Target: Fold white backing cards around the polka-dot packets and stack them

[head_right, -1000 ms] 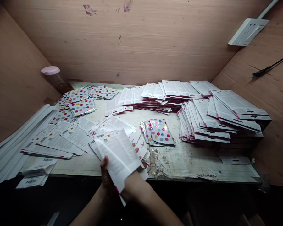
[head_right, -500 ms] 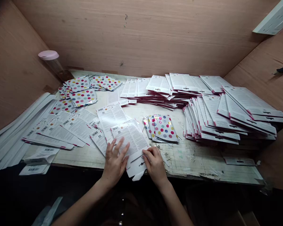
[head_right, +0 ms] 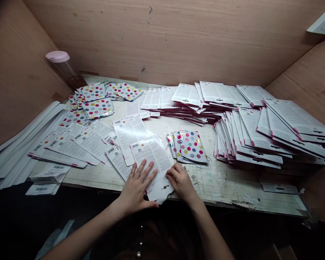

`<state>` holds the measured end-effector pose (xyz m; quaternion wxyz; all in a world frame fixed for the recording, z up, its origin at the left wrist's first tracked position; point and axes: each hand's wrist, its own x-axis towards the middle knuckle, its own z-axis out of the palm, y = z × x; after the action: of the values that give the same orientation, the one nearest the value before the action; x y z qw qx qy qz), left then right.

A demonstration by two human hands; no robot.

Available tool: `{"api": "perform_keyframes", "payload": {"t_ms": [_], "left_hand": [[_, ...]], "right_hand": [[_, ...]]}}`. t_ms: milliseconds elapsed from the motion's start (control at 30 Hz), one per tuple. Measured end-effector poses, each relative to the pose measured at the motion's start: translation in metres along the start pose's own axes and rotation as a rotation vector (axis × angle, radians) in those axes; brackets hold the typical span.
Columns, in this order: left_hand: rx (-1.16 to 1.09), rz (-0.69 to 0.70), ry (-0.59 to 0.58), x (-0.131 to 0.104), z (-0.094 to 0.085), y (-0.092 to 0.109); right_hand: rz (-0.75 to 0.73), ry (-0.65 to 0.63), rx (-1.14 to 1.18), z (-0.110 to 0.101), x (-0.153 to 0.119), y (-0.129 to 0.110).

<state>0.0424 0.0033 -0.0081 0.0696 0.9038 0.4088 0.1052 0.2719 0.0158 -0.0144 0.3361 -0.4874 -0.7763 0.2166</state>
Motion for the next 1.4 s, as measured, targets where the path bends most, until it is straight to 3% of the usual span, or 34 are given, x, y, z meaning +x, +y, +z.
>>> {"api": "perform_keyframes", "payload": {"t_ms": [167, 367, 500, 567, 700, 800, 900, 1067, 1233, 1400], "left_hand": [[0.000, 0.007, 0.005, -0.001, 0.000, 0.000], [0.002, 0.004, 0.007, 0.000, -0.001, 0.001], [-0.004, 0.001, -0.002, 0.000, -0.002, 0.000], [-0.006, 0.005, -0.011, 0.000, -0.002, -0.001], [-0.013, 0.029, -0.013, -0.002, -0.005, -0.001], [-0.020, 0.045, -0.013, -0.005, -0.008, 0.000], [-0.037, 0.059, -0.028, -0.008, -0.013, 0.000], [-0.040, 0.087, -0.037, -0.011, -0.016, -0.001], [-0.064, 0.046, 0.009, -0.012, -0.008, 0.004], [-0.068, 0.010, 0.051, -0.009, -0.001, 0.012]], "right_hand": [[0.011, -0.051, -0.007, -0.004, 0.000, 0.002], [0.008, -0.050, -0.121, 0.007, 0.004, 0.004], [-0.020, -0.085, -0.194, 0.005, -0.015, -0.016], [-0.070, -0.171, -0.231, -0.006, -0.035, -0.034], [-0.066, -0.475, -0.180, -0.034, -0.059, -0.059], [-0.034, -0.346, -0.226, -0.039, -0.050, -0.051], [-0.102, -0.188, -0.500, -0.026, -0.037, -0.031], [-0.058, -0.094, -0.838, -0.002, -0.039, -0.016], [-0.094, -0.070, -0.714, -0.003, -0.045, -0.017], [-0.013, -0.011, -0.666, -0.006, -0.040, -0.017]]}}
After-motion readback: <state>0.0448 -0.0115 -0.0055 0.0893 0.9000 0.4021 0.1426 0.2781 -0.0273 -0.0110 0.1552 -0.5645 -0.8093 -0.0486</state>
